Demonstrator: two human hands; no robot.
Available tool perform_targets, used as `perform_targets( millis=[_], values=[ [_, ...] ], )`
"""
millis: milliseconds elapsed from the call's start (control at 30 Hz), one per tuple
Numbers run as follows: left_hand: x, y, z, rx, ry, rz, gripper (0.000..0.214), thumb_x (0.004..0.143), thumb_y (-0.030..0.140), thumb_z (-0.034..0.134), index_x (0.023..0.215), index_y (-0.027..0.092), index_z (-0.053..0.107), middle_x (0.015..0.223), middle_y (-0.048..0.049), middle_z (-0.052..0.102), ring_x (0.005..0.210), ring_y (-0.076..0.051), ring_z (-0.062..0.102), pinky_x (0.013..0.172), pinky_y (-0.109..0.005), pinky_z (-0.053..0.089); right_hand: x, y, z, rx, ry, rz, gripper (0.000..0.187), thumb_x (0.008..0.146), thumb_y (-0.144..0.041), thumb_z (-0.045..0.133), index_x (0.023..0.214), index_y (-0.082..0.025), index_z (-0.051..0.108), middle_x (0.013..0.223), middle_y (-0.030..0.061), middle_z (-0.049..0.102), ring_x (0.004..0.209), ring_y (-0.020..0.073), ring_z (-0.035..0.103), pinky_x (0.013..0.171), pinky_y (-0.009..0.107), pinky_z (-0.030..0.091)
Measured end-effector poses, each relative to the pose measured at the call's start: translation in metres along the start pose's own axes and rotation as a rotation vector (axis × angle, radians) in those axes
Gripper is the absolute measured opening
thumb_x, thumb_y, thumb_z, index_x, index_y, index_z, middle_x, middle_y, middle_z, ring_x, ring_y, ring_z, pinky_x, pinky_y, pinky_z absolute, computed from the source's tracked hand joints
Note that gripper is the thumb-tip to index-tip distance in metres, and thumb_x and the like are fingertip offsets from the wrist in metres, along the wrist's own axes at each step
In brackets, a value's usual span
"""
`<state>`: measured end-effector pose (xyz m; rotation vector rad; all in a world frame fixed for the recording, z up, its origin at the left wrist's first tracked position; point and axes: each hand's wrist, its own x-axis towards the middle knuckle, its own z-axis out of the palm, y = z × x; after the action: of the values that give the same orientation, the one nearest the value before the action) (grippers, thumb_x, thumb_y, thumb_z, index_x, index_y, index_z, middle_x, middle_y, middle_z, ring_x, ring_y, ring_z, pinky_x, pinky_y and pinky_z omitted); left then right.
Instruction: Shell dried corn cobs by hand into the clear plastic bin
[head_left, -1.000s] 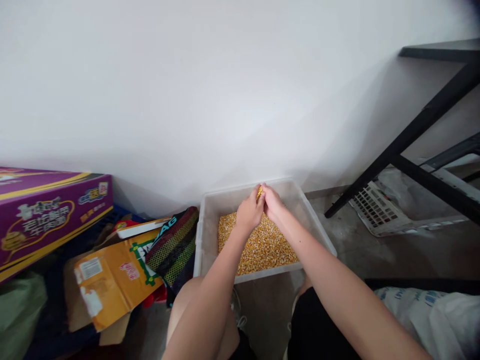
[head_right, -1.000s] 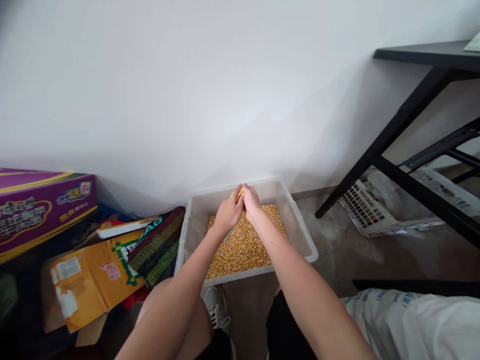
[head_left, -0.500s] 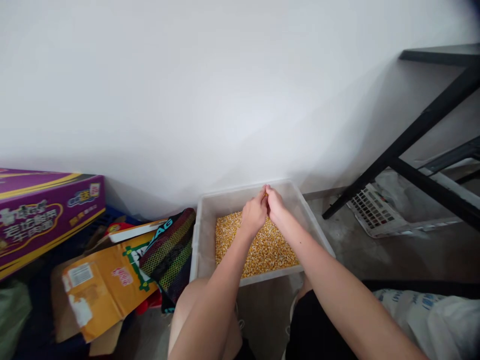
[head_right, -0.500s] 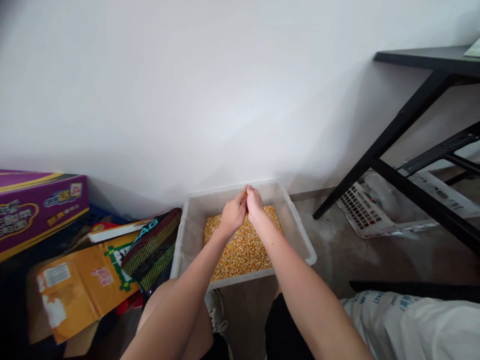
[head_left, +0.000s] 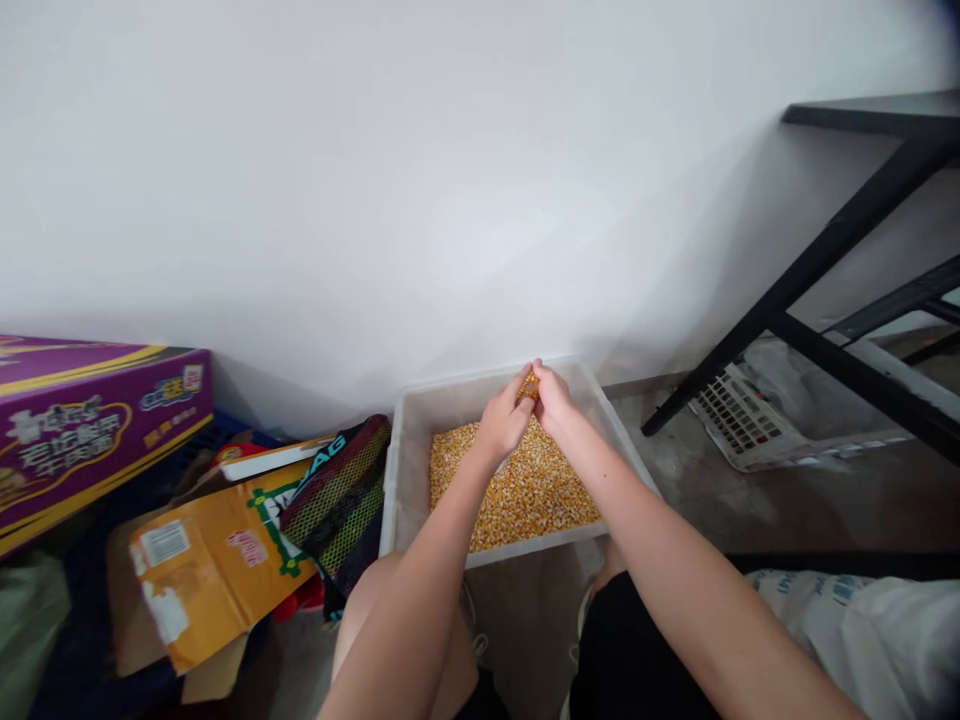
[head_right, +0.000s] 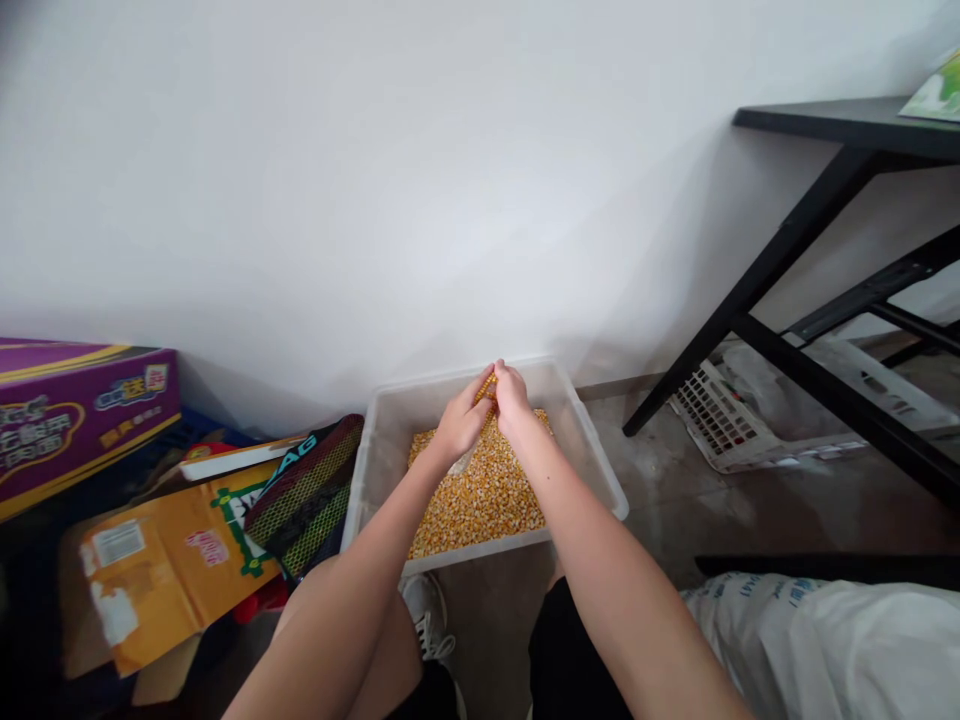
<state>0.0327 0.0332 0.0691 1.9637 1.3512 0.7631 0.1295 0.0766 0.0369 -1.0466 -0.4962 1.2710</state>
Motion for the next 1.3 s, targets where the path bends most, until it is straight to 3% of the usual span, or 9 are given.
perform_targets(
  millis=[167,367,567,633,800,967,1100,1233,1300],
  values=[
    [0.001,0.002,0.002,-0.064,0.064,0.023,0.048,0.092,0.041,0.032,0.139,0.029,0.038,0.134,-0.0008,0.05,0.12,-0.02,0.049,0.101,-0.035,0.036,-0.015,-0.008,0.01,0.044,0.042,0.015,0.021,0.075,-0.04,0.059,0.069,-0.02,0.052,0.064,-0.0027,0.055,0.063,0.013,0.053,0.058,0.025,0.042],
    [0.006,0.003,0.003,-0.078,-0.022,0.052,0.048,0.092,0.031,0.032,0.139,0.023,0.037,0.138,-0.0007,0.045,0.126,-0.017,0.042,0.105,-0.032,0.032,-0.004,-0.011,0.002,0.006,0.15,0.017,0.024,0.07,-0.042,0.064,0.067,-0.02,0.053,0.059,-0.0038,0.053,0.059,0.0124,0.049,0.054,0.024,0.038],
    [0.008,-0.003,-0.007,-0.047,-0.07,0.101,0.053,0.085,0.019,0.041,0.137,0.019,0.04,0.139,-0.0038,0.044,0.126,-0.019,0.043,0.106,-0.034,0.032,0.006,-0.017,-0.002,0.044,0.147,0.027,0.021,0.073,-0.039,0.061,0.068,-0.02,0.052,0.057,-0.0044,0.05,0.055,0.0122,0.048,0.053,0.025,0.038],
    [0.006,-0.006,-0.013,-0.024,-0.069,0.098,0.055,0.08,0.012,0.042,0.134,0.018,0.044,0.134,-0.0054,0.05,0.12,-0.019,0.048,0.102,-0.033,0.036,0.007,-0.017,-0.003,0.042,0.163,0.021,0.021,0.075,-0.039,0.06,0.068,-0.02,0.052,0.055,-0.005,0.048,0.053,0.0122,0.047,0.053,0.025,0.037],
    [0.0,-0.006,-0.024,0.118,0.068,0.113,0.049,0.076,0.009,0.044,0.122,0.021,0.057,0.114,-0.0054,0.063,0.101,-0.019,0.057,0.092,-0.031,0.044,0.012,-0.015,-0.007,-0.034,0.181,-0.059,0.024,0.074,-0.041,0.061,0.068,-0.021,0.051,0.056,-0.0054,0.046,0.054,0.0124,0.046,0.055,0.026,0.036],
    [-0.007,0.003,-0.023,0.355,0.035,0.194,0.035,0.083,0.021,0.045,0.113,0.027,0.064,0.099,-0.0053,0.063,0.088,-0.019,0.058,0.083,-0.032,0.046,0.008,-0.014,-0.001,-0.069,0.175,-0.056,0.021,0.077,-0.036,0.059,0.067,-0.02,0.052,0.059,-0.0041,0.047,0.057,0.0116,0.044,0.056,0.025,0.036],
    [-0.009,0.004,-0.021,0.497,0.07,0.214,0.033,0.084,0.021,0.044,0.109,0.026,0.065,0.092,-0.007,0.06,0.083,-0.019,0.057,0.075,-0.032,0.046,-0.001,-0.018,0.007,-0.089,0.142,-0.049,0.023,0.076,-0.039,0.061,0.068,-0.019,0.053,0.059,-0.0038,0.047,0.057,0.0115,0.045,0.055,0.024,0.036],
    [-0.011,0.002,-0.025,0.494,0.091,0.225,0.022,0.079,0.019,0.048,0.092,0.021,0.066,0.089,-0.006,0.06,0.079,-0.018,0.057,0.072,-0.03,0.046,-0.005,-0.022,0.007,-0.111,0.123,-0.047,0.025,0.077,-0.042,0.06,0.069,-0.019,0.052,0.058,-0.0042,0.046,0.055,0.011,0.044,0.053,0.024,0.035],
    [-0.011,-0.001,-0.029,0.454,0.108,0.229,0.022,0.076,0.017,0.052,0.093,0.021,0.064,0.09,-0.0051,0.061,0.079,-0.017,0.057,0.072,-0.029,0.046,-0.004,-0.023,0.004,-0.124,0.126,-0.051,0.025,0.078,-0.041,0.058,0.068,-0.019,0.051,0.058,-0.0042,0.045,0.055,0.011,0.043,0.053,0.024,0.035]
  ],
)
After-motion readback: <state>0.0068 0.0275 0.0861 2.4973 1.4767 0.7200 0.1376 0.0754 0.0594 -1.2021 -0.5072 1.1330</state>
